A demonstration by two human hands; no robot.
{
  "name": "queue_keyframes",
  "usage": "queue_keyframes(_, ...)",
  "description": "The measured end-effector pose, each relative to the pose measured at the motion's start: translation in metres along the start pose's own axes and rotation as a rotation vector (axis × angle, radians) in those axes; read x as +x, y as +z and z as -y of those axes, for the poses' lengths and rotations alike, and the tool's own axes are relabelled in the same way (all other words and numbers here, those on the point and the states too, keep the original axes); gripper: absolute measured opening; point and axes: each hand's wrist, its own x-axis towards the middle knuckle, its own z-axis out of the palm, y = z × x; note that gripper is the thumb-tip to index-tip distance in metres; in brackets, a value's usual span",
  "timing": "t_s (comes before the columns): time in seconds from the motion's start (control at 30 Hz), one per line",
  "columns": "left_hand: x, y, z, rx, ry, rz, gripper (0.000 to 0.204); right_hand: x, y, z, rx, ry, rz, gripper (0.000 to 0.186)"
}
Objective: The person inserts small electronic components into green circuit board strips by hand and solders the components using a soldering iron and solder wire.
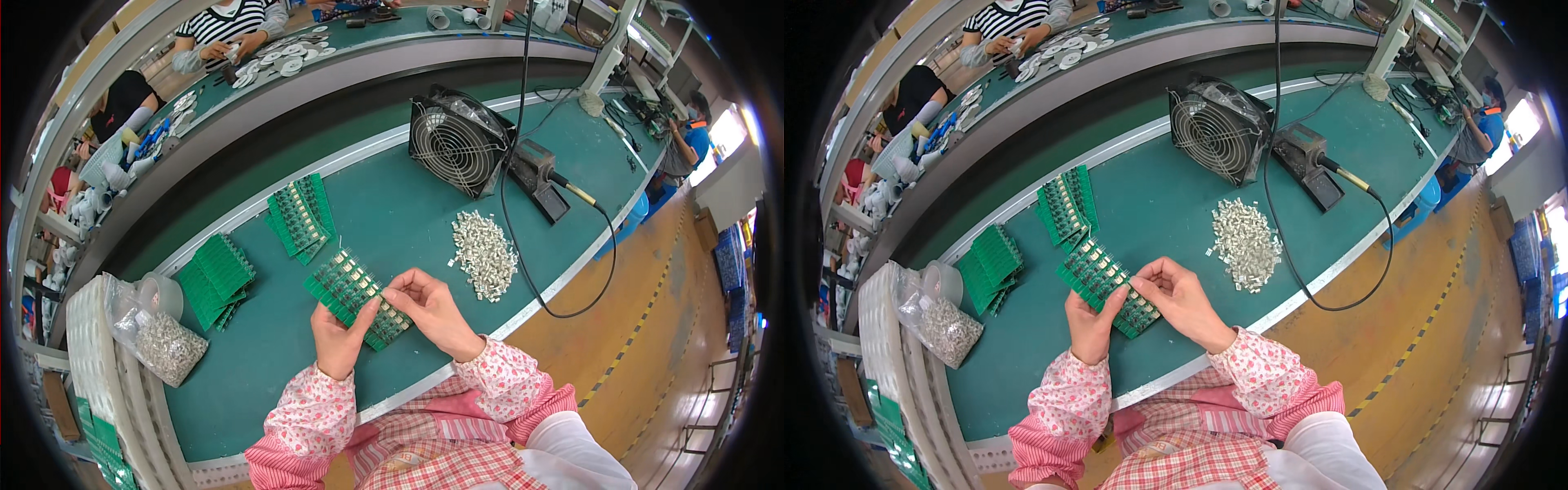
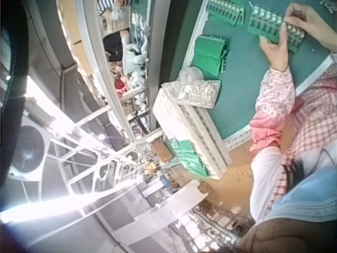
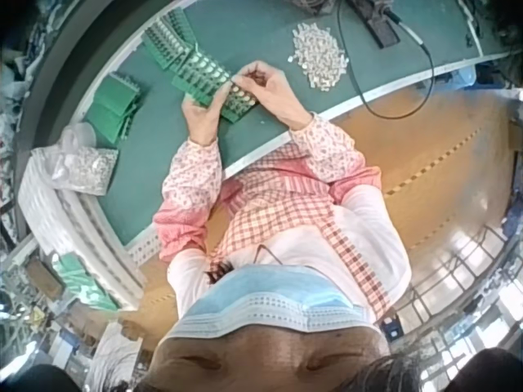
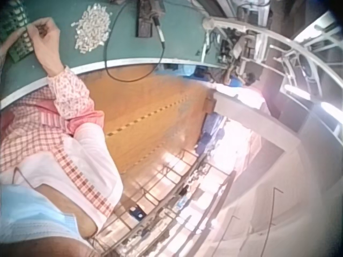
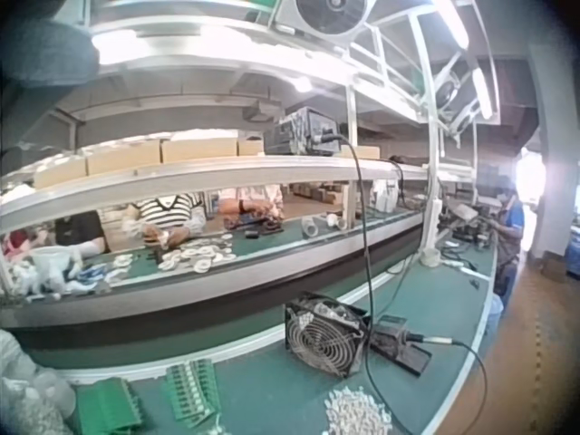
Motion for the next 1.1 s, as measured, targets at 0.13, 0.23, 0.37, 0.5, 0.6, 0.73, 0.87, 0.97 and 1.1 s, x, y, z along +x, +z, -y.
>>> queue_keyframes(0.13, -0.001, 0.001, -0.001, 0.049, 0.014, -0.003, 0.023, 0.001, 0.001, -0.004, 0.004, -0.024, 0.004, 0.017)
queue_keyframes(0.23, -0.001, 0.001, -0.004, 0.090, 0.023, -0.004, 0.021, 0.000, -0.001, -0.002, 0.020, -0.017, 0.033, 0.017)
queue_keyframes(0.37, -0.002, 0.002, -0.007, 0.111, 0.016, 0.001, 0.020, -0.002, -0.003, -0.001, 0.047, 0.028, 0.066, 0.017)
queue_keyframes(0.5, -0.005, 0.005, -0.011, 0.190, 0.048, 0.064, 0.023, -0.004, -0.005, -0.014, 0.030, -0.099, 0.024, 0.016)
queue_keyframes(0.6, -0.005, 0.005, -0.010, 0.188, 0.046, 0.131, 0.026, -0.007, -0.005, -0.013, 0.034, -0.137, -0.016, 0.016)
queue_keyframes(0.73, -0.001, -0.001, 0.000, 0.111, -0.036, 0.112, 0.027, -0.008, -0.003, -0.007, -0.036, -0.183, -0.078, 0.016)
queue_keyframes(0.87, 0.002, -0.003, 0.000, -0.065, -0.076, 0.064, 0.022, -0.007, -0.040, 0.018, -1.171, -0.723, -0.407, 0.027)
queue_keyframes(0.97, 0.003, -0.003, -0.003, -0.112, -0.117, 0.095, 0.023, -0.008, -0.068, 0.026, -1.403, -0.740, -0.425, 0.024)
queue_keyframes(1.1, 0.003, -0.005, -0.001, -0.086, -0.090, 0.099, 0.022, 0.001, -0.078, 0.020, -1.481, -0.793, -0.340, 0.021)
